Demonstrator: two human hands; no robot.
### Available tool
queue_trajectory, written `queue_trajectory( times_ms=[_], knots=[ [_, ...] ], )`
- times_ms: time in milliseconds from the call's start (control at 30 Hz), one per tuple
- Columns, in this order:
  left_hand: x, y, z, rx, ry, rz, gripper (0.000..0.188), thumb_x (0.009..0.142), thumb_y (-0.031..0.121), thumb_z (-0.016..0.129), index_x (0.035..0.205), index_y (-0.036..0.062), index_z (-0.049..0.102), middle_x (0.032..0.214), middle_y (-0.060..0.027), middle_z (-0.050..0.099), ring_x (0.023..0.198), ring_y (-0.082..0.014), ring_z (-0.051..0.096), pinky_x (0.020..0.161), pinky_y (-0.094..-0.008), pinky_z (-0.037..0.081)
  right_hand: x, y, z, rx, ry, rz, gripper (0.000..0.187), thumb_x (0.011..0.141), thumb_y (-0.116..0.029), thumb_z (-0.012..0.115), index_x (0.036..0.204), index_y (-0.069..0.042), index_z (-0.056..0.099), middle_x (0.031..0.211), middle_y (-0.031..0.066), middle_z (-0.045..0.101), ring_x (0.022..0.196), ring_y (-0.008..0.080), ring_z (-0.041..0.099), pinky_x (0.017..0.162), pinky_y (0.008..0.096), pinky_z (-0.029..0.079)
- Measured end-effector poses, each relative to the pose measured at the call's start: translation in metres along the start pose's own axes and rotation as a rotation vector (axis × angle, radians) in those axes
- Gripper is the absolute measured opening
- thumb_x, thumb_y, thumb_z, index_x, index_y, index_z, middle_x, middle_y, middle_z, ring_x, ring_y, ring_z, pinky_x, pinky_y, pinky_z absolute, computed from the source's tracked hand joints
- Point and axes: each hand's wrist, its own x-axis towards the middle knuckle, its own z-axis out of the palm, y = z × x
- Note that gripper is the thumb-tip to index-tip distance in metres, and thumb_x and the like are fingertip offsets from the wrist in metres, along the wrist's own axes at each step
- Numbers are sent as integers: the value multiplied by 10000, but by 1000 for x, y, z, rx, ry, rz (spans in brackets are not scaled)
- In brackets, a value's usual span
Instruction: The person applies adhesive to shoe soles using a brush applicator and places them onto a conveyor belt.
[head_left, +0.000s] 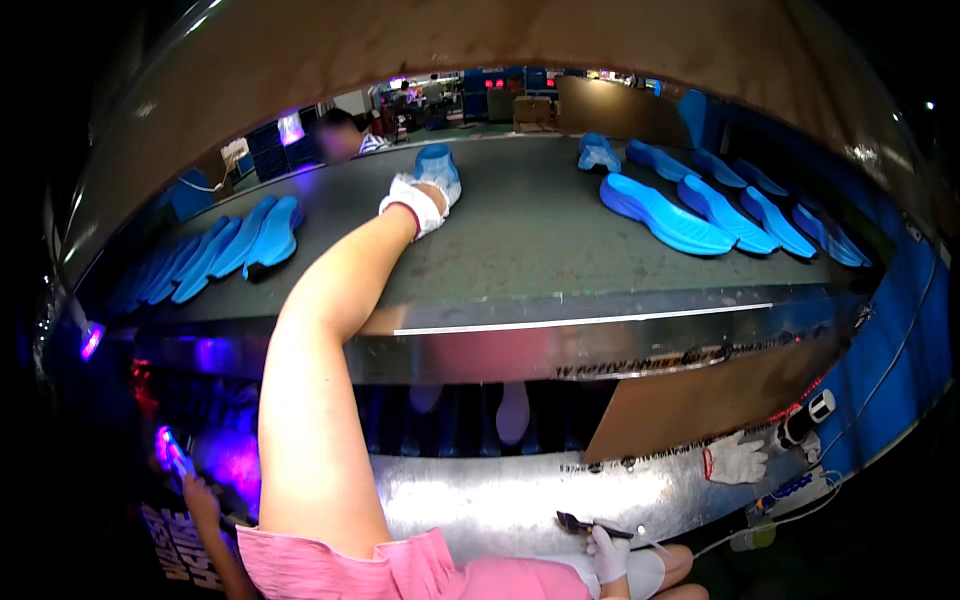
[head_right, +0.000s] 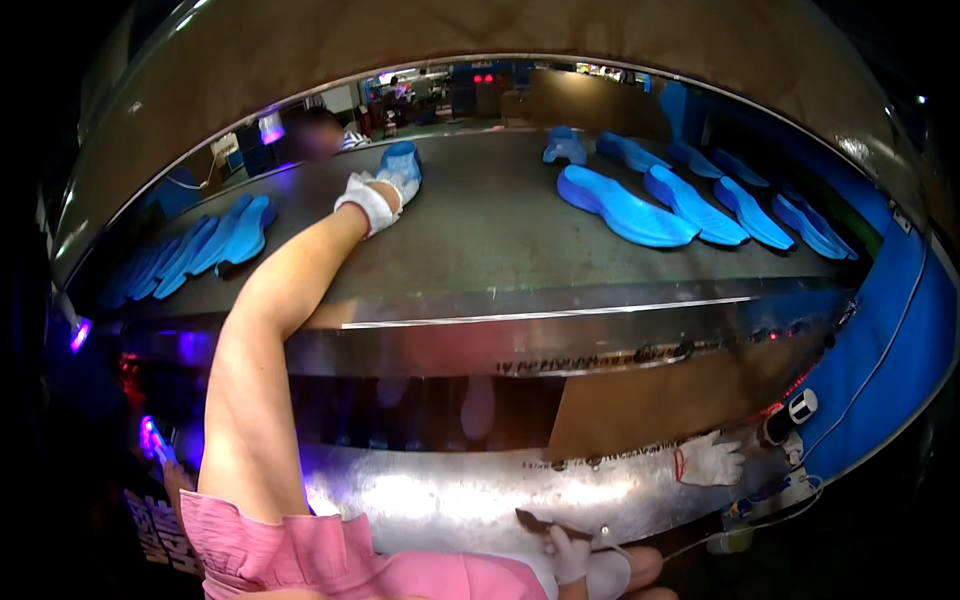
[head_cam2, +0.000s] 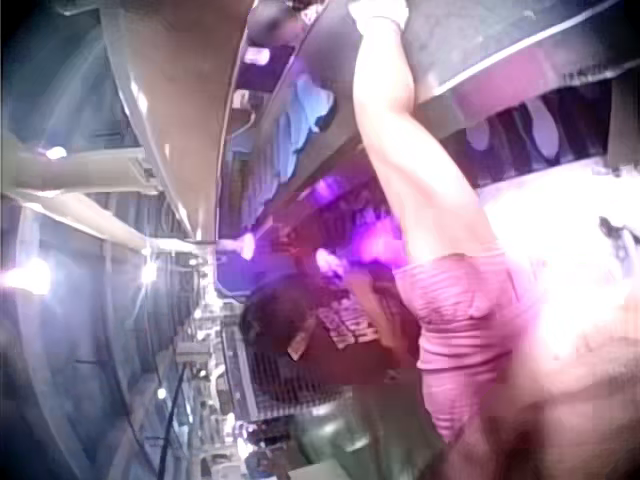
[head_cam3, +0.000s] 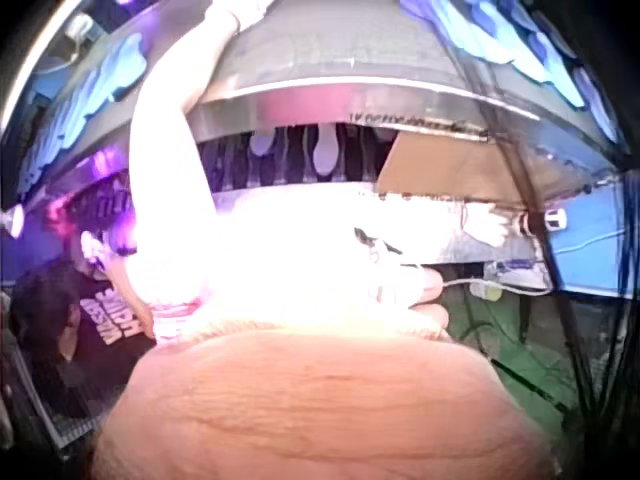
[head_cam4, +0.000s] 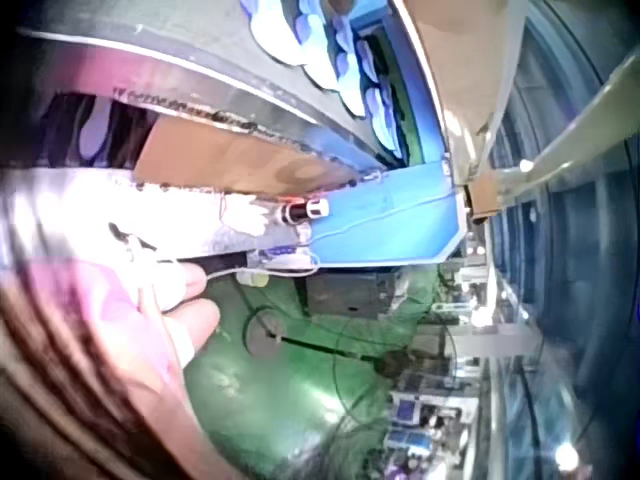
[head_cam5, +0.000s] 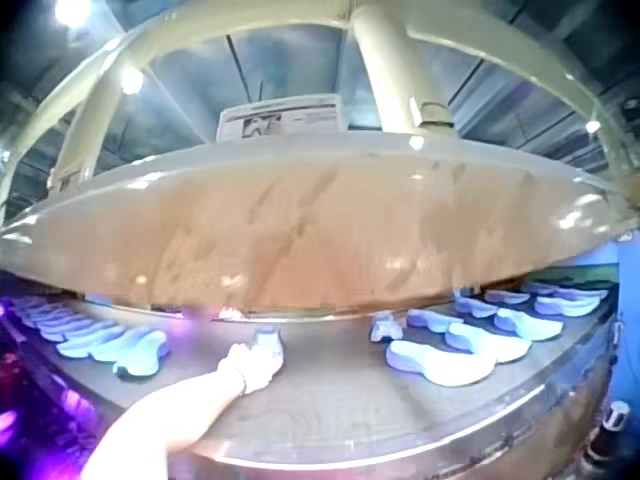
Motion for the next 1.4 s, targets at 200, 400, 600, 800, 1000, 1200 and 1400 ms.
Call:
queue_trajectory(
  times_ms=[200,400,600,800,1000,1200,1400],
  knots=[
    [39,-24,29,-142,-37,-143,584,951,366,448,1492,181,327,1582,-95,258,1452,-298,257,1142,-541,241,18,58,-34,-199,79,157,302,923,-286,684,1045,-9,688,803,46,669,638,98,592,531,228,492],
    [-2,-86,58,310,5,-367,502,932,315,491,1382,93,499,1518,-117,367,1441,-324,256,1147,-507,265,9,16,-9,6,40,160,207,879,-112,652,1031,29,653,742,57,642,584,100,561,500,232,444],
    [9,-44,36,90,53,-210,509,880,398,592,1343,193,536,1495,-103,389,1420,-320,311,1088,-529,357,8,9,-8,-88,0,110,247,873,-175,703,1013,28,681,827,83,694,546,110,546,508,249,467],
    [10,120,-64,-401,484,514,624,993,529,353,1240,6,588,1300,-214,558,1272,-357,485,1096,-424,370,3,7,-6,-55,-45,83,209,896,-171,677,1020,-4,658,732,44,640,537,89,533,497,222,432],
    [-68,272,-191,-727,102,590,623,930,498,519,1225,-49,556,1291,-244,559,1210,-367,538,1015,-418,434,-4,11,-11,-129,-86,77,287,897,-201,679,1085,15,659,750,66,665,521,95,551,475,234,447],
    [-27,280,-144,-474,402,689,421,849,192,601,1240,48,542,1219,-209,590,1097,-383,603,901,-427,515,-10,-8,-9,-256,-46,96,234,882,-185,669,1003,15,682,714,49,656,514,90,550,474,232,438],
    [-91,111,-52,-526,483,758,496,866,77,604,1332,209,493,1246,-104,600,1099,-347,613,937,-443,513,0,-1,-10,-132,-97,22,257,881,-109,674,1109,7,642,723,50,626,517,82,540,468,213,422]
  ],
)
